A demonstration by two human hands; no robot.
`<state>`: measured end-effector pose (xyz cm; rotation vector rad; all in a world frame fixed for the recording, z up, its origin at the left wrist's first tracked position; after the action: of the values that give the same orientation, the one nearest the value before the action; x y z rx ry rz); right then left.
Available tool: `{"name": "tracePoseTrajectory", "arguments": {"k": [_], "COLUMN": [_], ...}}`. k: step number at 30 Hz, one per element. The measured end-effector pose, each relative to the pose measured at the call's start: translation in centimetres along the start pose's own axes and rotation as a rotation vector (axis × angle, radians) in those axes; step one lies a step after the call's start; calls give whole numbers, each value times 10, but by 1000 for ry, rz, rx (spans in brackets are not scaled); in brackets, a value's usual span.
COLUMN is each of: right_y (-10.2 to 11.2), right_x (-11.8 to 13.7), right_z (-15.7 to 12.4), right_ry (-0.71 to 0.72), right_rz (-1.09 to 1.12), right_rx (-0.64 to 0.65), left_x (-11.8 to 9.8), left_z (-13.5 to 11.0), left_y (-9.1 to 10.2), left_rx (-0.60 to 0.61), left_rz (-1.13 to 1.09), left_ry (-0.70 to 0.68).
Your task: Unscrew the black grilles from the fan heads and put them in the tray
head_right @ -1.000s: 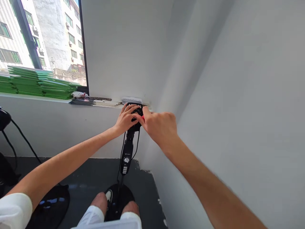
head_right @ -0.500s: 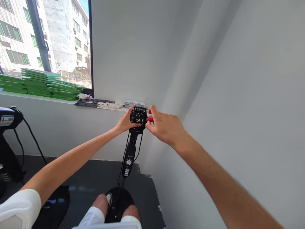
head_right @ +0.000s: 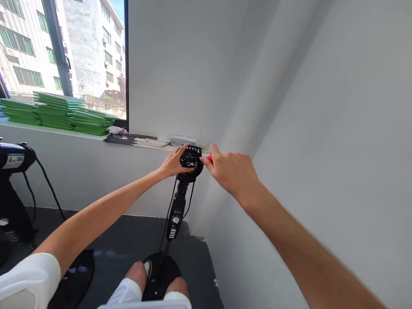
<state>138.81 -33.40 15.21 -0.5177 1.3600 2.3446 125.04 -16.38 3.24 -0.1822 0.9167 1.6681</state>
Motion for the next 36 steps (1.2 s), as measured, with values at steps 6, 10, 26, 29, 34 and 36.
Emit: {"name": "tracePoseTrajectory", "arguments": {"k": [6,10,26,29,34,36], "right_y": [-2,-1,-2,-1,1,0], "right_x": [0,-3,0,-2,-2,-3], "right_z": [-1,-2,-2,-1,1,1], "right_ry": [112,-10,63,15,24,-10], "right_rz": [171,23,17,-8,63,5], "right_rx": [23,-61,-15,-22,21,18], "left_x": [4,9,8,8,10,10], "left_z": [0,-1,-1,-1,0,0], "left_y": [-2,-4,-2,-1,-2,-2], "left_rx": [-13,-31,-27,-27,-29,-29], "left_rz": [-36,-87,-81,-89,-96,-97], "left_ry": [-18,-31,-22,-26,-29,-31]}}
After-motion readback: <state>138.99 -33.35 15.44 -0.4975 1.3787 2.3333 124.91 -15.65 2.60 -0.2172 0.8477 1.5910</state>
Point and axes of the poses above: each hand's wrist, its own z-axis towards the middle knuckle, its own y-axis out of the back of the hand, x = y × z, the point moved 2 cm from there along z, towards the middle knuckle, and after that the axes turned 8 degrees about -z, right-handed, at the moved point
